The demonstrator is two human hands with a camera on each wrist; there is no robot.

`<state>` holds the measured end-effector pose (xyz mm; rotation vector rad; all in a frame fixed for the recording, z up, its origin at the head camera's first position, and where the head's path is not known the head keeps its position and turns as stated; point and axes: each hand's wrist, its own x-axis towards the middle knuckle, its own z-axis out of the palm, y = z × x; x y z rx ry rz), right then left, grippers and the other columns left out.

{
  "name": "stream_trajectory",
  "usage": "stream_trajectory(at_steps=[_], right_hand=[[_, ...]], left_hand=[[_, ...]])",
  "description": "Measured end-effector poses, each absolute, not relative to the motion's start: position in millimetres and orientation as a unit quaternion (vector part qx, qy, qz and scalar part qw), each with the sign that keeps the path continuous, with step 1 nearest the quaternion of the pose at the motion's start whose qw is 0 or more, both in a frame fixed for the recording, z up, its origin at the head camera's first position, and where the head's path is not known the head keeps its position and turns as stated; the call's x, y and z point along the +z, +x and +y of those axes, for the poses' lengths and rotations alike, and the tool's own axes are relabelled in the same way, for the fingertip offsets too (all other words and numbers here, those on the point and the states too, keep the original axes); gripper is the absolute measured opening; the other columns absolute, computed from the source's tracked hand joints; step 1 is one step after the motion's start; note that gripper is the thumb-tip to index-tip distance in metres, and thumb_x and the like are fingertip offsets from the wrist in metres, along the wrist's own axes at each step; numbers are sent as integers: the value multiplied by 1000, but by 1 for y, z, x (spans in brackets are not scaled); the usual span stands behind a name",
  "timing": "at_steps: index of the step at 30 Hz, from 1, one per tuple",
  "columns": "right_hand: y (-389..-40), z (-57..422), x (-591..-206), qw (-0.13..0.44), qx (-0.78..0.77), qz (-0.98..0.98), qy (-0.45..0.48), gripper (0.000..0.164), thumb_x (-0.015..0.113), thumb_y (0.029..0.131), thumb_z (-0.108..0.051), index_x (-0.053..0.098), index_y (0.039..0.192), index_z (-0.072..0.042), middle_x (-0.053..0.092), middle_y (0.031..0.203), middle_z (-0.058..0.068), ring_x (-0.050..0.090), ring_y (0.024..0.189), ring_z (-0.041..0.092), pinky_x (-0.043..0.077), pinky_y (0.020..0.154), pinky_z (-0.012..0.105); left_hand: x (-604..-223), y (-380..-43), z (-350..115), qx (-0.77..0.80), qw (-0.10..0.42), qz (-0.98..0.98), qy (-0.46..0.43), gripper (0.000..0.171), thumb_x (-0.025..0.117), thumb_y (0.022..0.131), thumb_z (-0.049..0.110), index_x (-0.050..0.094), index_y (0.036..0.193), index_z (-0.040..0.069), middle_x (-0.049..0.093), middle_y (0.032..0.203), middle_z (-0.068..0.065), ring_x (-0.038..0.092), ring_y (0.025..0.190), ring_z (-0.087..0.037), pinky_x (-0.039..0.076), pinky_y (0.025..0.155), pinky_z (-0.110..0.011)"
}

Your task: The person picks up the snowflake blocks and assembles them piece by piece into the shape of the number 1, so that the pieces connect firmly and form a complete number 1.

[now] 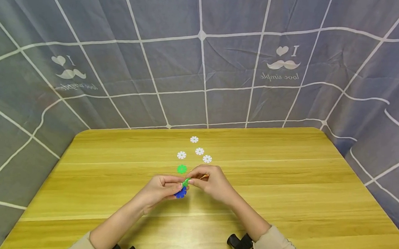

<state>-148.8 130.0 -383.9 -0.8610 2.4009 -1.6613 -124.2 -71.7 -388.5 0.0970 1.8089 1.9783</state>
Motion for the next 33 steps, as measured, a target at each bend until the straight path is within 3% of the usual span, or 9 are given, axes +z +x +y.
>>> stream_trajectory(at_steps=[16,33], right_hand=[[-151,131,-386,72,-551,773,-307,11,67,86,-8,71,95,-5,66,89,5,62,82,14,56,71,30],[-168,158,-397,86,-539,804,-236,24,70,82,-8,66,103,3,66,90,13,60,81,17,51,70,28]], left_hand=[[-390,-124,-68,745,259,612,51,37,58,92,5,51,121,-17,61,111,-26,65,90,-16,54,81,-29],[-394,-122,-71,748,252,612,37,46,57,92,6,41,130,-14,60,111,-24,64,89,-14,53,83,-27]])
